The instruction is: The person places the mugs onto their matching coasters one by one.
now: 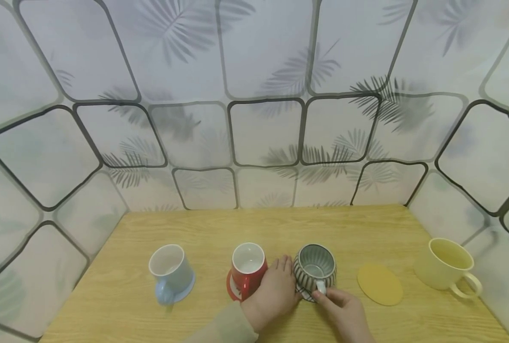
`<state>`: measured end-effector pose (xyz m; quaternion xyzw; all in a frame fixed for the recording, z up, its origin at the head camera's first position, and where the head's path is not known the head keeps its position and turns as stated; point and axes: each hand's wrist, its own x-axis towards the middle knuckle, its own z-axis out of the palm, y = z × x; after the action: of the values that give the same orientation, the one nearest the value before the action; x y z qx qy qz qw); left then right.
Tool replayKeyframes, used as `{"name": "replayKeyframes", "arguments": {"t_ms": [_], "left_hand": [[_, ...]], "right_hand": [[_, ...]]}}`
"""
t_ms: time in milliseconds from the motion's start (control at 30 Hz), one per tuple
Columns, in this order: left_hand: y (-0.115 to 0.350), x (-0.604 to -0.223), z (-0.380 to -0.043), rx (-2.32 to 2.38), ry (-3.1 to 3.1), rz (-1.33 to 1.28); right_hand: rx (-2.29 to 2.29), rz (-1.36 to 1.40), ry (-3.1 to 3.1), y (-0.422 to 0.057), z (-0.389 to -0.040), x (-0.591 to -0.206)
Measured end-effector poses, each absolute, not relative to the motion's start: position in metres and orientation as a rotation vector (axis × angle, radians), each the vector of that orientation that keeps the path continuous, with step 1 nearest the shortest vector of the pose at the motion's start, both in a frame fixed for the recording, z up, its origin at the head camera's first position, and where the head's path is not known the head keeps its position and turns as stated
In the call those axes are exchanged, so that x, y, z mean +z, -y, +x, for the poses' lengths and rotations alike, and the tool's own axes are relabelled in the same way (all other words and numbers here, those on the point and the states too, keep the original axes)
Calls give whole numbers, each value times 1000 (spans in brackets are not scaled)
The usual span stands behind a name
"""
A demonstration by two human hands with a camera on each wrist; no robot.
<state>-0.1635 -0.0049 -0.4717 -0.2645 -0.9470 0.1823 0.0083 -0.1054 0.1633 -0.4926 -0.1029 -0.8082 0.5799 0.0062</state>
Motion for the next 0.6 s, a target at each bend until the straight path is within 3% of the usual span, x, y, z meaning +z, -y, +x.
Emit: {"name": "replayKeyframes", "arguments": {"t_ms": [600], "left_hand": [[10,-466,-162,563,2972,-881]], "right_hand": [[1733,-336,2636,-166,-106,-489]]}}
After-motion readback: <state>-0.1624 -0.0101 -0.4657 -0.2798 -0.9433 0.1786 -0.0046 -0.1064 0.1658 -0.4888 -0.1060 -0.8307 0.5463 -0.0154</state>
